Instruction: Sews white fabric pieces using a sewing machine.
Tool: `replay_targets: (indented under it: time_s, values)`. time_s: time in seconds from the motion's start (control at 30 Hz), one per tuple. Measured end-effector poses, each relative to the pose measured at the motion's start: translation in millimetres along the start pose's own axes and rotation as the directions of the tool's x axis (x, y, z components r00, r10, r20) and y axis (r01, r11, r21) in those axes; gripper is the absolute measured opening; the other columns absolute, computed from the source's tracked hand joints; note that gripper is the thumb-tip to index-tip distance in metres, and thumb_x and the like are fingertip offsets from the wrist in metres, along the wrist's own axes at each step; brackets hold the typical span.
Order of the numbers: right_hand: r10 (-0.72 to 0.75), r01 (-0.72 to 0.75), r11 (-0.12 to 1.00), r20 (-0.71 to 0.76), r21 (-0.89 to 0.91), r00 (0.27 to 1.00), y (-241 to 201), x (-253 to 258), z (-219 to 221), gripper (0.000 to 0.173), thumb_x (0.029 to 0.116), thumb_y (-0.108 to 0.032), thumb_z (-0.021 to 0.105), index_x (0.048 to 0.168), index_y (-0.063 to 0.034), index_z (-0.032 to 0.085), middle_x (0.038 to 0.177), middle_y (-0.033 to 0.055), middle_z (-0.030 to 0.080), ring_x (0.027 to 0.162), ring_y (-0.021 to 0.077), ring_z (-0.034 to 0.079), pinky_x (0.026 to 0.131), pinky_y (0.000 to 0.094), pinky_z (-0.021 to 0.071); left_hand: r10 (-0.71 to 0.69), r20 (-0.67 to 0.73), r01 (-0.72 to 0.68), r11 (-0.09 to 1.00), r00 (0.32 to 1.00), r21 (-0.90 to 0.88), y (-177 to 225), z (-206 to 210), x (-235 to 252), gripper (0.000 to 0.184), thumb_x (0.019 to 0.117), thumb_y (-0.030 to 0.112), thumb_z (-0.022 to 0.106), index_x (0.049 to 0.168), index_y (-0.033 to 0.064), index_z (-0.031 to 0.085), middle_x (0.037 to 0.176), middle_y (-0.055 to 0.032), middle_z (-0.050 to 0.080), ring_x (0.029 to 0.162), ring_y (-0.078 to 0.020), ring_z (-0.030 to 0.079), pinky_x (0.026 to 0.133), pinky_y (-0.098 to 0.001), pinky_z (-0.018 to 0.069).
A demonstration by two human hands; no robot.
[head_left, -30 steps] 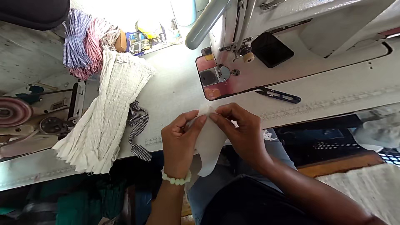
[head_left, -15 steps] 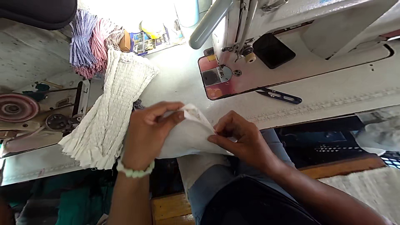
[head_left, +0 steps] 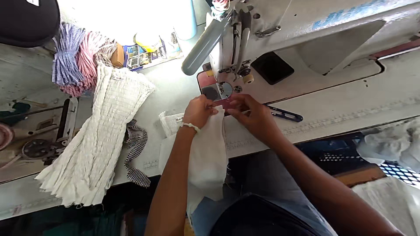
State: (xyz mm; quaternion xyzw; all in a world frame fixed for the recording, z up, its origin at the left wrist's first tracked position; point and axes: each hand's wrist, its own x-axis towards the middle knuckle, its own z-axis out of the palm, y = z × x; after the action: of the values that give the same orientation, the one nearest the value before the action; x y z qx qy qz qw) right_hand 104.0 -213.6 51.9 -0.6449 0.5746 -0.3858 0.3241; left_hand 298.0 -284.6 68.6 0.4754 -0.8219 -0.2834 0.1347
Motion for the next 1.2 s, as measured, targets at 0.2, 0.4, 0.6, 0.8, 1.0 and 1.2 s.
replay_targets:
  time_s: [0.2, 0.4, 0.6, 0.8, 1.0, 1.2]
  values:
    - [-0.109, 0.120, 0.992, 0.215, -0.039, 0.971, 3, 38, 0, 0.033, 0.0903, -0.010, 0.078, 0.121, -0.0037, 0.067, 0.094, 0.0077, 0.072, 0.077, 0.0161, 0.069, 0.071, 0.0341, 0.0591, 0.088, -0.170, -0.095, 0.995, 0.981, -0.029, -11, 13, -9, 0.012, 0.0890, 0.005, 0.076, 0.099, -0.0003, 0.078, 0.095, -0.0185, 0.068, 0.093, -0.0338, 0.065, 0.084, -0.0498, 0.0514]
    - [-0.028, 0.047, 0.996, 0.211, -0.082, 0.977, 3, 49, 6, 0.014, 0.0891, -0.003, 0.077, 0.102, -0.0037, 0.072, 0.079, 0.0066, 0.068, 0.070, 0.0171, 0.064, 0.067, 0.0378, 0.0533, 0.054, -0.270, -0.056, 0.998, 0.961, 0.000, -4, 18, -13, 0.013, 0.0868, 0.005, 0.078, 0.098, 0.0004, 0.077, 0.095, -0.0181, 0.067, 0.093, -0.0343, 0.064, 0.084, -0.0511, 0.0510]
    - [0.102, -0.087, 0.991, 0.145, -0.106, 0.984, -3, 54, 11, 0.031, 0.0848, 0.001, 0.077, 0.111, 0.0003, 0.061, 0.080, 0.0106, 0.067, 0.072, 0.0257, 0.065, 0.066, 0.0468, 0.0525, -0.185, -0.497, 0.308, 0.935, 0.848, 0.177, 51, 58, -50, 0.029, 0.0973, 0.018, 0.067, 0.119, -0.0017, 0.071, 0.123, -0.0246, 0.063, 0.112, -0.0437, 0.061, 0.091, -0.0567, 0.0509]
    - [0.041, -0.024, 0.989, 0.116, -0.144, 0.992, -5, 37, 5, 0.025, 0.0839, 0.004, 0.076, 0.101, -0.0011, 0.059, 0.073, 0.0121, 0.062, 0.062, 0.0275, 0.060, 0.053, 0.0443, 0.0472, -0.026, -0.444, 0.165, 0.947, 0.896, 0.277, 28, 89, -73, 0.056, 0.1044, 0.044, 0.049, 0.141, 0.0038, 0.061, 0.153, -0.0153, 0.052, 0.143, -0.0376, 0.047, 0.116, -0.0581, 0.0342]
    - [0.062, -0.047, 0.990, 0.111, -0.136, 0.992, -7, 9, 3, 0.010, 0.0870, 0.002, 0.075, 0.094, -0.0024, 0.068, 0.074, 0.0089, 0.066, 0.066, 0.0219, 0.063, 0.062, 0.0430, 0.0518, 0.259, -0.123, -0.244, 0.962, 0.958, 0.119, -20, 29, -58, 0.041, 0.1092, 0.026, 0.039, 0.132, 0.0086, 0.069, 0.144, -0.0081, 0.061, 0.139, -0.0275, 0.051, 0.113, -0.0498, 0.0384]
    - [-0.007, 0.009, 0.990, 0.018, -0.144, 1.000, -1, -1, 9, 0.005, 0.0878, -0.002, 0.076, 0.092, -0.0034, 0.074, 0.082, 0.0097, 0.069, 0.074, 0.0222, 0.066, 0.068, 0.0408, 0.0551, 0.027, -0.407, 0.054, 0.981, 0.913, 0.188, 25, 66, -52, 0.021, 0.0996, 0.007, 0.059, 0.113, 0.0054, 0.075, 0.130, -0.0107, 0.069, 0.131, -0.0320, 0.059, 0.110, -0.0640, 0.0390]
